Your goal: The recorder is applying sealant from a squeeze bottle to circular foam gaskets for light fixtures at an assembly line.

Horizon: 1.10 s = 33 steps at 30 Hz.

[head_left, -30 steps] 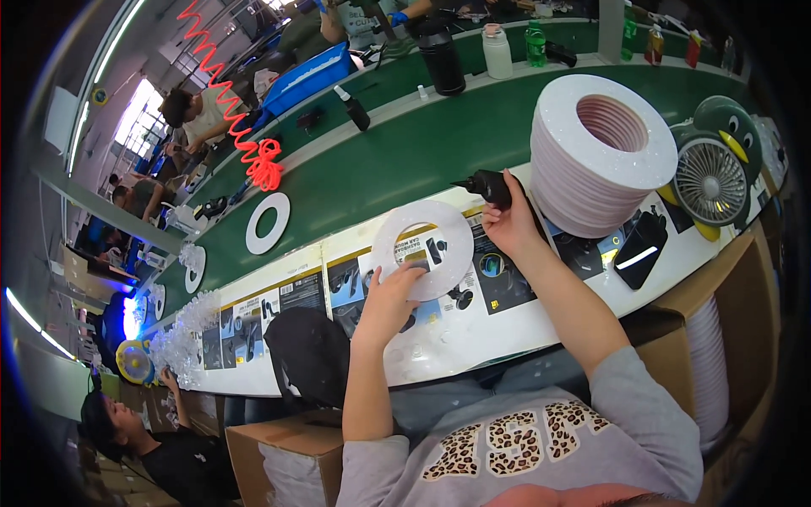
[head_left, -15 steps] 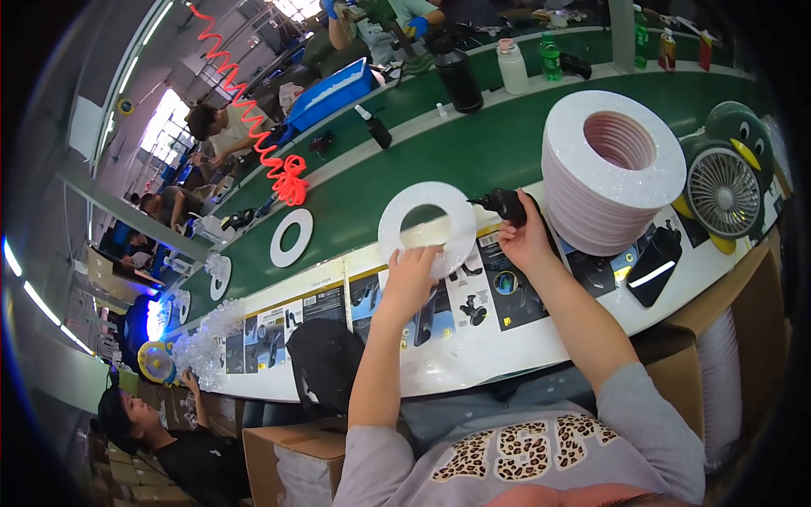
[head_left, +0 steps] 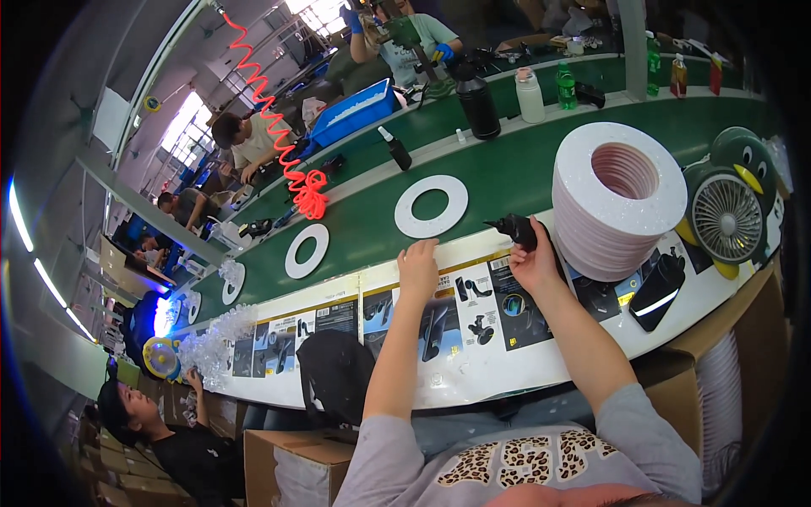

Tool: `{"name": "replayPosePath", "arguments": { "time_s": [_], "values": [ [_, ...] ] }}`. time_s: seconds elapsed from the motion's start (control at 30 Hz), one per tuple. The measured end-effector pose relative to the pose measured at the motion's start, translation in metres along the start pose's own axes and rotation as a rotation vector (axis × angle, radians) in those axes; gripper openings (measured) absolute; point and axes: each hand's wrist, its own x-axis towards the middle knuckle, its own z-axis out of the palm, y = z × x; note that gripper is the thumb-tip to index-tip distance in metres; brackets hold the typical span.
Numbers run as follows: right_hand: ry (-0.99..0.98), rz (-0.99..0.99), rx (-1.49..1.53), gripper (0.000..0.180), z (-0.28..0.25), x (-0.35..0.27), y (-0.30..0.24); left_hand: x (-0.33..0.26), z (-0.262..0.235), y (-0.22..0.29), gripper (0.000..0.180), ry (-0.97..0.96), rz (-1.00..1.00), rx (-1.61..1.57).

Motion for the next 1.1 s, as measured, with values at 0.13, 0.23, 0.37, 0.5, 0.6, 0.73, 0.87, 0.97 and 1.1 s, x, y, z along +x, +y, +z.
{"name": "replayPosePath", "arguments": {
  "time_s": [0.13,0.23,0.37,0.5,0.6,0.73,0.87,0.97,1.1],
  "values": [
    [-0.003,-0.002,-0.008,0.039,0.000,0.004,0.002,0.007,-0.022,0.006,0.043,0.183,-0.032,-0.037],
    [-0.006,0.006,0.027,0.039,-0.009,0.009,-0.005,0.020,-0.058,0.048,0.039,0.344,0.063,-0.150],
    [-0.012,0.010,0.002,0.041,-0.004,0.005,0.000,0.021,-0.102,0.109,0.038,0.455,0.191,-0.219],
    [0.017,0.008,0.072,0.039,-0.013,0.021,0.001,-0.002,-0.109,0.182,0.021,0.350,0.552,-0.358],
    [-0.008,0.073,0.010,0.038,-0.007,0.009,0.003,-0.031,-0.081,0.222,0.022,0.203,0.684,-0.453],
    [-0.031,0.012,0.026,0.041,-0.009,0.005,0.004,-0.038,-0.070,0.268,0.030,-0.050,0.822,-0.445],
    [-0.060,0.027,0.042,0.040,-0.014,0.010,0.002,-0.020,-0.092,0.287,0.044,0.282,0.969,-0.480],
    [-0.045,0.074,0.100,0.039,-0.020,0.015,0.000,0.003,-0.107,0.299,0.049,0.495,0.792,-0.416],
    [-0.099,0.022,0.075,0.040,-0.020,0.011,0.002,0.043,-0.116,0.297,0.061,0.464,0.698,-0.384]
  ]
}}
